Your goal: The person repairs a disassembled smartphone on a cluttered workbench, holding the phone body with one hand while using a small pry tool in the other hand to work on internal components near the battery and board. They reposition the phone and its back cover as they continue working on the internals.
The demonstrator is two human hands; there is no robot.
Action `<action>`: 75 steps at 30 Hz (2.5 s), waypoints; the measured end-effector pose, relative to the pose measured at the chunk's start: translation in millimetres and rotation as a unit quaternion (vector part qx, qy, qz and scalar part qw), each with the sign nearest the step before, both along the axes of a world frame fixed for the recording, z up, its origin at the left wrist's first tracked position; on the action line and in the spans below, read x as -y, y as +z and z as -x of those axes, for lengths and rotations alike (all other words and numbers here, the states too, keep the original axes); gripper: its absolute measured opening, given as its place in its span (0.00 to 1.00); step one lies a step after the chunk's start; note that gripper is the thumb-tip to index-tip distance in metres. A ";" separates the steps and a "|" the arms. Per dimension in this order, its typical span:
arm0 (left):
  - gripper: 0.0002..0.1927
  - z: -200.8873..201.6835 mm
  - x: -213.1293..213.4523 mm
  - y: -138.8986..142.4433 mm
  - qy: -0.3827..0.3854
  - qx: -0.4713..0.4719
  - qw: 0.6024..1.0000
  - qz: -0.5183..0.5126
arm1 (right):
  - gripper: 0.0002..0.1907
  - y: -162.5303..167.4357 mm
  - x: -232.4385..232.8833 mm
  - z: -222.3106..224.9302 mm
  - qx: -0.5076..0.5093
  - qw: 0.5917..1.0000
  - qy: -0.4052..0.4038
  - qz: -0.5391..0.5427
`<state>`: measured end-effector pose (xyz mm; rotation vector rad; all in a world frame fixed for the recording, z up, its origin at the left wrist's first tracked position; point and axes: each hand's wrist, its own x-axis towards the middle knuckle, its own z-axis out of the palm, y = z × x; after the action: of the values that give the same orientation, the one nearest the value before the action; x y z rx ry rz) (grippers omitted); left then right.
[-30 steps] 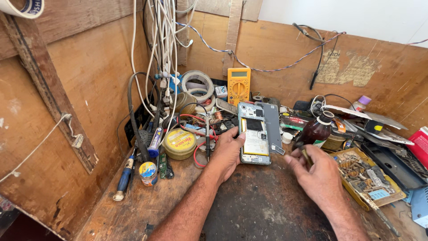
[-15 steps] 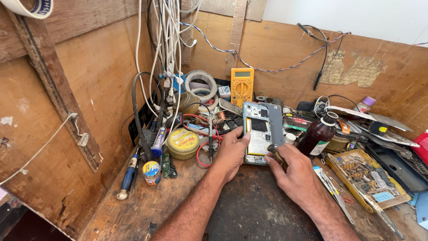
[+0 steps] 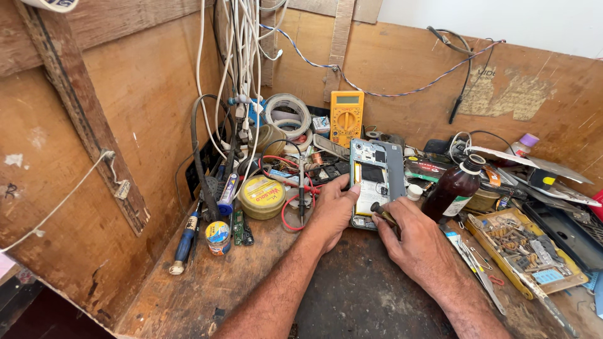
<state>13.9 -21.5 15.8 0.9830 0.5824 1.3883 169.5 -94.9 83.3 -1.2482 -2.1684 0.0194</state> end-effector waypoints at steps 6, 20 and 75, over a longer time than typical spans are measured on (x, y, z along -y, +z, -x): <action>0.16 -1.7 -2.3 -1.5 0.004 -0.002 1.000 -0.008 | 0.11 -1.3 -0.7 -0.4 0.028 0.999 0.012 -0.022; 0.17 -3.5 -4.4 -5.3 0.020 -0.013 1.000 0.001 | 0.09 -7.9 -1.1 -2.0 0.005 0.999 -0.023 0.026; 0.16 -2.4 -6.6 -6.4 0.025 -0.004 1.000 0.011 | 0.09 -6.8 6.4 -4.1 0.056 0.994 -0.059 0.074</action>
<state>16.3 -14.9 9.4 0.9624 0.6292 1.4201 173.7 -101.3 76.5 -1.4926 -2.2180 0.0621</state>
